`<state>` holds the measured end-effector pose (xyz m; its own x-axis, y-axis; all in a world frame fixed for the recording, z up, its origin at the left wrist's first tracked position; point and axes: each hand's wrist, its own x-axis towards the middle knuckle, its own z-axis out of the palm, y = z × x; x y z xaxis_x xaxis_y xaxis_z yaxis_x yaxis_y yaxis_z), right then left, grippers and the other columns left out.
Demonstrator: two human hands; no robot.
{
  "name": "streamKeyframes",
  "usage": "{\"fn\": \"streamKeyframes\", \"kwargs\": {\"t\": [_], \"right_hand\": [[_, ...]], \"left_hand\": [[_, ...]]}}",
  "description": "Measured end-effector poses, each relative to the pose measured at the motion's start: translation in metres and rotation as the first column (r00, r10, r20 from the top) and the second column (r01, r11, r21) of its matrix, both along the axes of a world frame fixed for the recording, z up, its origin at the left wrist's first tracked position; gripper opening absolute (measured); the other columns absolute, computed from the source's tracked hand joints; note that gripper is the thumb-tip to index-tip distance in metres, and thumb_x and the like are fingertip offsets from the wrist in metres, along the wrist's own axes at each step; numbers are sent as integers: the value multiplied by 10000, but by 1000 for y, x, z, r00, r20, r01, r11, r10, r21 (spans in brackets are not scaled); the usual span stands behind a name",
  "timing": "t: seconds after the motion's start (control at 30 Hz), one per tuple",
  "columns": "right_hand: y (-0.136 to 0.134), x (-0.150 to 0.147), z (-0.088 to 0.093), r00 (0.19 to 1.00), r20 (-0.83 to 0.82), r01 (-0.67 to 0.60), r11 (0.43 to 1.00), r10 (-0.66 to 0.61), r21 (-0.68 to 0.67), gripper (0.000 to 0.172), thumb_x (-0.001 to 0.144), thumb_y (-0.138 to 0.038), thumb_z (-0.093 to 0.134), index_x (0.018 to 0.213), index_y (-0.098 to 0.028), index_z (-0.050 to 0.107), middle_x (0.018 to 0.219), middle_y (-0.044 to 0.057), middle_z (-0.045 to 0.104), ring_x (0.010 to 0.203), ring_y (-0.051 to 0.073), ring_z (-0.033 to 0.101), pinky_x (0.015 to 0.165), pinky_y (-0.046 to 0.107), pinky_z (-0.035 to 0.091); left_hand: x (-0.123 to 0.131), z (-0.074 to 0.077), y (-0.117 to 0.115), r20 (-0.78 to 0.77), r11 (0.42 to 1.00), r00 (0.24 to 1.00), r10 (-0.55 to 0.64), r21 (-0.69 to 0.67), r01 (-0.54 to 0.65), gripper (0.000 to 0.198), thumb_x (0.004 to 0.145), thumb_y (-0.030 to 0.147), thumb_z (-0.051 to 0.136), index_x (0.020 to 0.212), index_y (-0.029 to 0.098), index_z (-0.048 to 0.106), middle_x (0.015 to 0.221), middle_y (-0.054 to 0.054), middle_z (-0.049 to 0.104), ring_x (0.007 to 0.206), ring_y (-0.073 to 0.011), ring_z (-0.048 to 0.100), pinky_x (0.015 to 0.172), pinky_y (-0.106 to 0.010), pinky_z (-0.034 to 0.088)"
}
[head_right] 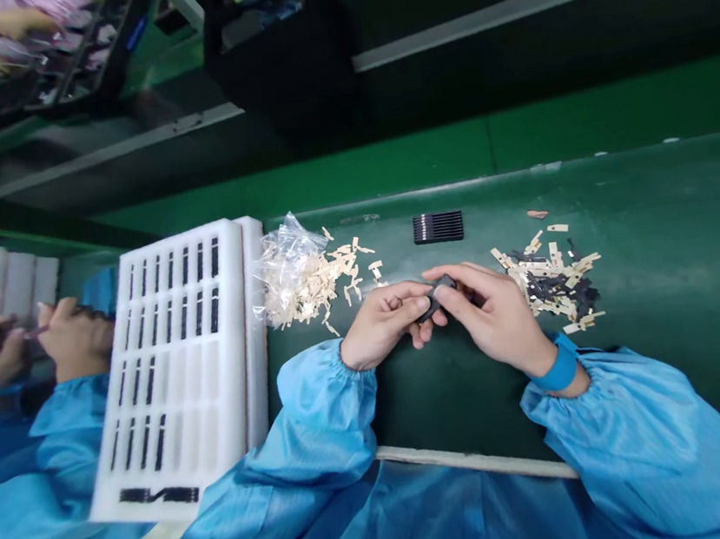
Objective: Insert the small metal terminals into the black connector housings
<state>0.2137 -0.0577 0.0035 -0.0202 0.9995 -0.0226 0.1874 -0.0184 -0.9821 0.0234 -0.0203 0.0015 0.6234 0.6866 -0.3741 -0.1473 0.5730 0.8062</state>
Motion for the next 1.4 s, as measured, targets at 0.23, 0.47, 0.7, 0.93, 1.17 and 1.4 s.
{"fn": "streamKeyframes", "kwargs": {"t": [0.23,0.47,0.7,0.93,1.17,1.4], "right_hand": [[12,14,5,994,0,-102,957,106,-271,423,905,-588,687,987,-174,711,630,-1,630,493,107,526,470,238,411],[19,25,9,955,-242,114,967,-170,-228,225,888,-418,745,950,-234,630,628,-57,557,472,91,466,467,234,383],[18,13,-12,960,119,251,967,-254,42,273,939,-391,675,1148,-219,643,935,44,684,646,150,590,597,314,495],[51,21,-16,590,764,-137,900,-261,413,171,989,-309,588,1067,-189,681,1067,148,646,1042,319,582,923,495,487],[59,31,-15,487,857,-309,884,-169,350,243,1039,-302,481,1076,-191,693,1000,129,684,946,300,564,861,448,474],[46,31,-5,606,776,-282,866,-173,414,236,1052,-293,478,1093,-214,696,1055,108,728,998,282,621,937,447,483]], "left_hand": [[2,-8,0,-189,983,982,20,184,16,454,859,484,760,1081,95,688,815,-67,753,557,-71,618,548,-211,547],[9,-15,4,-168,992,984,62,123,-42,574,951,656,540,980,96,660,836,-109,757,561,-91,634,519,-223,530],[12,-20,4,-142,983,989,47,184,-20,473,983,566,553,1032,110,666,842,-88,742,599,-77,625,555,-198,518],[14,-20,1,-178,971,984,-3,233,45,324,1015,400,522,1035,110,667,884,-95,758,609,-75,615,558,-191,508],[13,-18,2,-198,966,980,-11,252,62,292,1012,349,514,1034,103,671,896,-96,760,611,-72,611,551,-186,503],[12,-23,4,-184,969,980,78,246,-31,296,1010,358,516,1038,105,668,848,-82,743,605,-75,618,548,-186,514]]}}
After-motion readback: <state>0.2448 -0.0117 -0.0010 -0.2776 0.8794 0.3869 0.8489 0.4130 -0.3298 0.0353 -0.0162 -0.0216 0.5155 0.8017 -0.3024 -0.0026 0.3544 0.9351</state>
